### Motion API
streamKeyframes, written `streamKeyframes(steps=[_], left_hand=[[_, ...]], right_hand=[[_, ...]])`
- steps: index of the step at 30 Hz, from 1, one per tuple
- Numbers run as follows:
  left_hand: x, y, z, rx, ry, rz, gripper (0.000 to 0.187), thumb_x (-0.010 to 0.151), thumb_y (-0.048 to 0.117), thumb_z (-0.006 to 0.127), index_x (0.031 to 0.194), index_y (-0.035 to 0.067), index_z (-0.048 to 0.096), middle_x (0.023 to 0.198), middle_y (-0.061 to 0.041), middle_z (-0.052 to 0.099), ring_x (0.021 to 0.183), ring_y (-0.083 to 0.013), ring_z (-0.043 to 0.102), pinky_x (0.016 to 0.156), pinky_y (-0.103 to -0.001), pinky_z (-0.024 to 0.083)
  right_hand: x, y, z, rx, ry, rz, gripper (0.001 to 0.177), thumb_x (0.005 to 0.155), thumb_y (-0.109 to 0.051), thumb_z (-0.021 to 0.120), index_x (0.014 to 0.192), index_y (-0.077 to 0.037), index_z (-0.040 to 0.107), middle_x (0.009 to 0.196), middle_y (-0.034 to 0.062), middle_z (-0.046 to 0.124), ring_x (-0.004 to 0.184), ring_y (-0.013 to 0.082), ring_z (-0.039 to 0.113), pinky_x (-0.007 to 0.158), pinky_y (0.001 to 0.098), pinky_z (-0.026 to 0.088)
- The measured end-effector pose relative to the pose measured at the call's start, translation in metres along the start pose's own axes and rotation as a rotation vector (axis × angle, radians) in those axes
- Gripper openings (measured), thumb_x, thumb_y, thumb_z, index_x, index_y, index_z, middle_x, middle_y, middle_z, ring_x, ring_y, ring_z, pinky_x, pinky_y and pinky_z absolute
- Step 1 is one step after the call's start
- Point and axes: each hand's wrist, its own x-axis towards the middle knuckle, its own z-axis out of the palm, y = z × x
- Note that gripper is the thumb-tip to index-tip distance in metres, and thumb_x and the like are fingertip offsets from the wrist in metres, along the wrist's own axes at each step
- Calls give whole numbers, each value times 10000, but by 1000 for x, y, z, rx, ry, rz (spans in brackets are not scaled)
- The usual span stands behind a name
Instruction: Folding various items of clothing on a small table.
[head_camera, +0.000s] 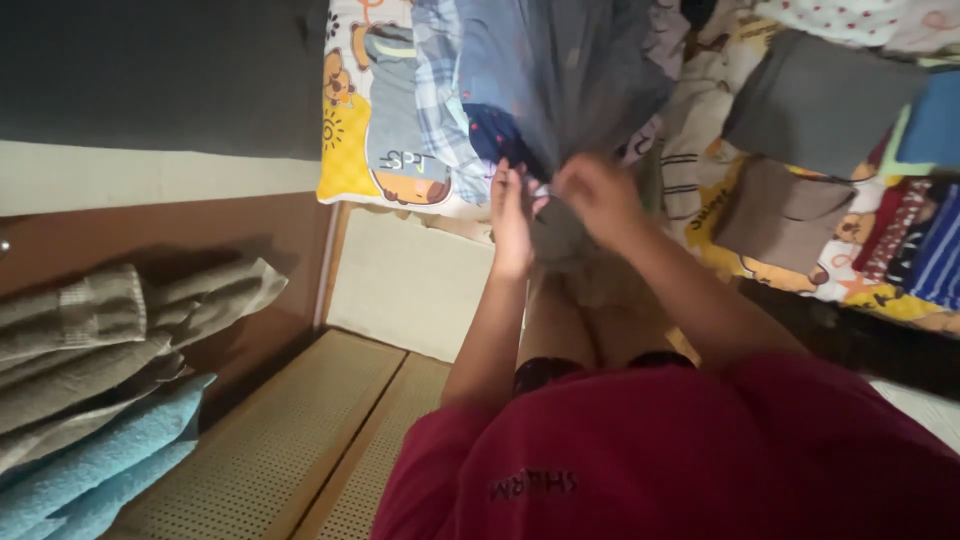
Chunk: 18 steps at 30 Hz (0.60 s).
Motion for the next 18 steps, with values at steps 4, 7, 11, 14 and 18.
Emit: streamKeyframes(steps=[4,7,11,14,18], left_hand=[[-48,64,60,-309,-63,-242,679,916,594,558,1424,150,485,1225,-70,605,1055,-227,629,896,-396,495],[-69,61,69,-455,-321,-304,737,902,471,598,1487,50,445,1309,-166,638,1141,-319,656,996,-440,518],[-66,10,48,-259,-673,-214,820,812,117,622,1582,-52,395,1342,-258,617,1106,-364,636,991,-447,513],[-91,8,53,-243,-948,-338,894,721,51,611,1584,-40,395,1353,-294,613,980,-389,639,895,-467,532],[-184,53,103,-516,-1153,-695,871,697,88,645,1535,60,406,1416,-269,560,1214,-410,598,1035,-495,518]], right_hand=[[-49,-124,-51,-85,-584,-229,150,921,-239,700,867,-102,669,870,72,634,846,241,625,762,402,497],[-83,-144,-75,-123,-795,-325,155,902,-253,686,832,-115,685,866,42,667,862,211,644,751,382,506],[-122,-124,-129,278,-632,145,146,874,-193,667,957,-81,708,867,51,734,822,191,714,695,335,554],[-148,-91,-156,510,-109,383,205,964,-174,597,1070,-14,668,883,103,726,829,241,727,702,335,573],[-182,-83,-145,175,175,468,434,952,-259,590,1315,-25,622,1145,88,694,999,218,648,759,335,536]])
